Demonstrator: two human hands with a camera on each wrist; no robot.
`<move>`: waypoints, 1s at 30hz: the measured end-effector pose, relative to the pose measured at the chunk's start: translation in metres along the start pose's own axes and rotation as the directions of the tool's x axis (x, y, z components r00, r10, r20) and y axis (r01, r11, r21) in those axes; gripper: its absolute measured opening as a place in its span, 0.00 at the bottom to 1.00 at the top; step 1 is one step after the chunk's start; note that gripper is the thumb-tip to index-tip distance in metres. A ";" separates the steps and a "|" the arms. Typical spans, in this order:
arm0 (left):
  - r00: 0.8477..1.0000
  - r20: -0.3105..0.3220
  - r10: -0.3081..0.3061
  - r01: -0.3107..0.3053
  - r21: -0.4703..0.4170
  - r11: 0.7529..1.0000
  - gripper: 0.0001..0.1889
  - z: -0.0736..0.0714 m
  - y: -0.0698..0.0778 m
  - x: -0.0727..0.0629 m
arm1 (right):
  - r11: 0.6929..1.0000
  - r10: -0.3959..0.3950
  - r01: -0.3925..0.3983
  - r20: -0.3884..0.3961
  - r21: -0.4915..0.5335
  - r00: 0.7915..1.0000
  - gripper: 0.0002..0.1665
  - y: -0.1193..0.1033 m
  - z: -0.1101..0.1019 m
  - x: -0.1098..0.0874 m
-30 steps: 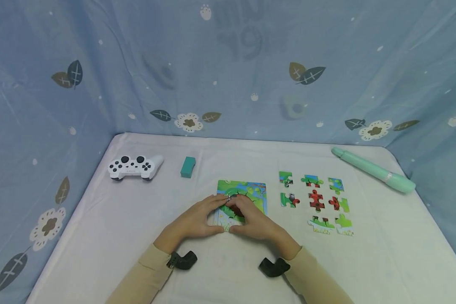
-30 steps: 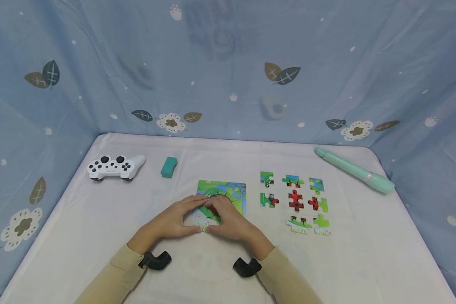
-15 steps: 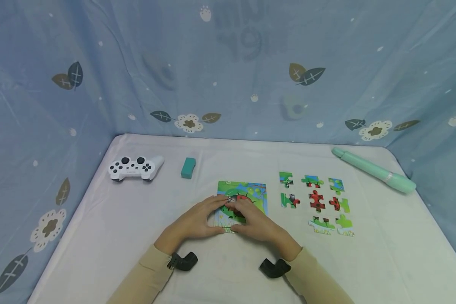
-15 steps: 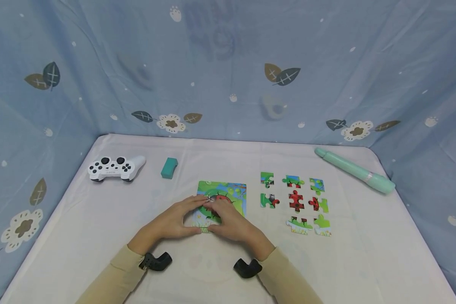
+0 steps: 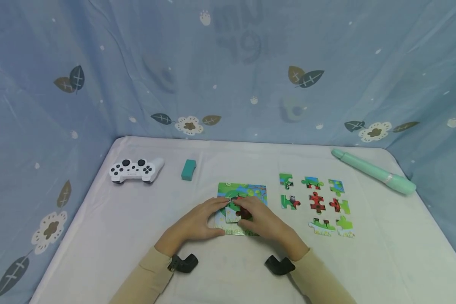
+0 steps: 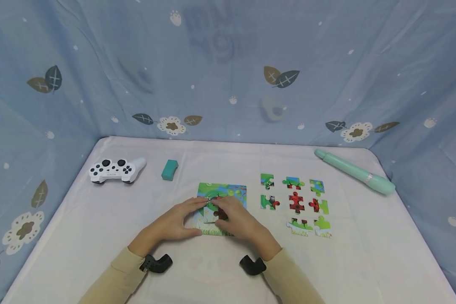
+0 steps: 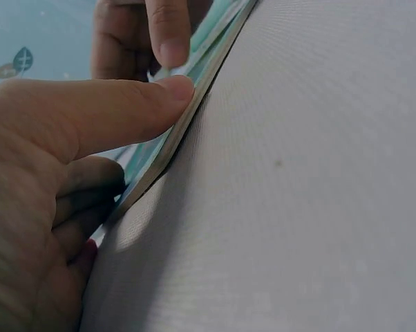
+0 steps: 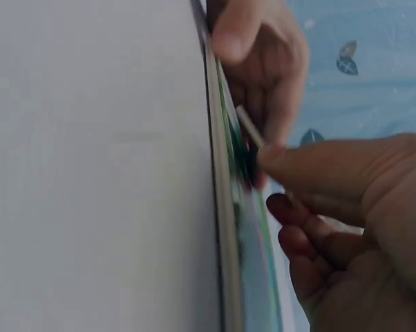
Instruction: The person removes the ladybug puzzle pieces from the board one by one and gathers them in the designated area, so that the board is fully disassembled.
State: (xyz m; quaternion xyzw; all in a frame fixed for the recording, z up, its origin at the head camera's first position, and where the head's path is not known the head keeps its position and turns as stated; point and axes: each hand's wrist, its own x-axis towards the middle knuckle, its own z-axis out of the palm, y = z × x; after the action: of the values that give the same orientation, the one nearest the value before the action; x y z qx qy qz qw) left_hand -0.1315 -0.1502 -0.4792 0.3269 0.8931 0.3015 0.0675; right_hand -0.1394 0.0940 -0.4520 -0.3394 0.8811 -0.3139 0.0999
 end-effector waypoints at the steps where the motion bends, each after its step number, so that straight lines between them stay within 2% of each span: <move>1: 1.000 -0.001 -0.001 0.001 -0.002 1.000 0.40 0.001 -0.001 0.000 | 1.000 -0.003 0.003 -0.004 0.003 1.000 0.34 0.002 -0.003 -0.002; 7: 1.000 -0.007 -0.008 0.008 -0.003 1.000 0.41 0.002 -0.001 0.000 | 0.998 0.060 -0.059 -0.025 0.021 0.998 0.34 0.016 -0.019 -0.022; 14: 0.999 0.009 -0.038 0.038 0.000 0.999 0.41 0.001 0.001 0.000 | 0.993 0.111 -0.107 -0.085 0.051 0.990 0.32 0.035 -0.039 -0.057; 20: 0.999 0.004 -0.045 0.045 -0.007 0.999 0.41 0.000 0.002 0.000 | 0.986 0.168 -0.167 -0.125 0.020 0.978 0.32 0.049 -0.052 -0.090; 23: 0.999 0.004 -0.042 0.042 -0.013 0.999 0.41 0.000 0.003 0.000 | 0.986 0.165 -0.164 -0.147 0.013 0.975 0.31 0.054 -0.056 -0.104; 30: 0.998 0.009 -0.057 0.057 -0.006 0.998 0.41 0.002 0.001 0.000 | 0.982 0.180 -0.187 -0.158 -0.031 0.971 0.29 0.062 -0.058 -0.115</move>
State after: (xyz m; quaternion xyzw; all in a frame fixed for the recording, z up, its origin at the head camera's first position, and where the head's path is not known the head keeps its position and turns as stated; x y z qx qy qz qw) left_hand -0.1302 -0.1485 -0.4801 0.3023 0.9009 0.3007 0.0808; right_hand -0.1090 0.2333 -0.4490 -0.2334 0.9206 -0.3088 0.0521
